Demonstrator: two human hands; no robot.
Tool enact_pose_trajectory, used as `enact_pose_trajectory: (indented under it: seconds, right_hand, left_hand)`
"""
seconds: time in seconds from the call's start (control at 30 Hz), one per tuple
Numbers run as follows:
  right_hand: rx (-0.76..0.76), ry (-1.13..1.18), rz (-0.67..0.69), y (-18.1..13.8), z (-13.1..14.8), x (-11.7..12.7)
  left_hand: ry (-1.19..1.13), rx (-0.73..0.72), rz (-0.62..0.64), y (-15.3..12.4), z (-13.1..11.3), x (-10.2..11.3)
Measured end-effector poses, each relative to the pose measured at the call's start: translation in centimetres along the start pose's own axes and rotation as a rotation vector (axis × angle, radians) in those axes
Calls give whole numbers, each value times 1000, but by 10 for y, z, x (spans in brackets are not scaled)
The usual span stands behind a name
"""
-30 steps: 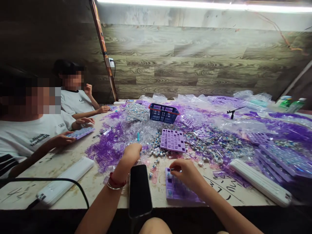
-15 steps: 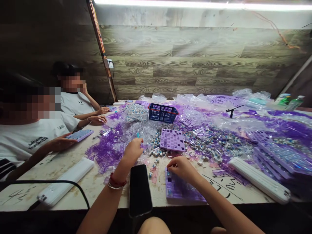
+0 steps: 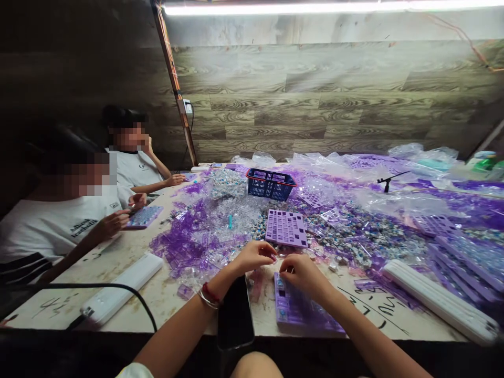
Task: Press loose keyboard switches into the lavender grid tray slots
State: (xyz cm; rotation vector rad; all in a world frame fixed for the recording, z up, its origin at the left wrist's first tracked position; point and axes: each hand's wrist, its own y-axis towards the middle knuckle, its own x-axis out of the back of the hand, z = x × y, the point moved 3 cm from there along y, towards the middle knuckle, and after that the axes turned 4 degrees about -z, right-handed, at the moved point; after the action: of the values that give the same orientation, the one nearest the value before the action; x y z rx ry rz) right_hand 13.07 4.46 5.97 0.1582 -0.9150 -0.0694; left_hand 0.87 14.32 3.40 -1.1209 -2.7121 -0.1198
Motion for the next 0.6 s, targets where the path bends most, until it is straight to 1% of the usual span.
enact_pose_trajectory:
  seconds: [0.07, 0.13, 0.23, 0.37, 0.53, 0.6]
  right_hand:
    - [10, -26, -2, -1, 0, -1]
    - [6, -56, -4, -1, 0, -2]
    - [-14, -52, -3, -1, 0, -3]
    - [-12, 8, 7, 1, -1, -2]
    - [-55, 10, -13, 1, 1, 3]
    - [-47, 20, -13, 2, 1, 4]
  left_hand:
    - [-132, 41, 2, 0, 3, -2]
    - [-243, 68, -24, -1, 4, 0]
    - [-327, 95, -57, -1, 6, 1]
    - [-292, 119, -74, 0, 8, 0]
    - [-237, 103, -94, -2, 0, 0]
    - [-184, 101, -93, -1, -1, 2]
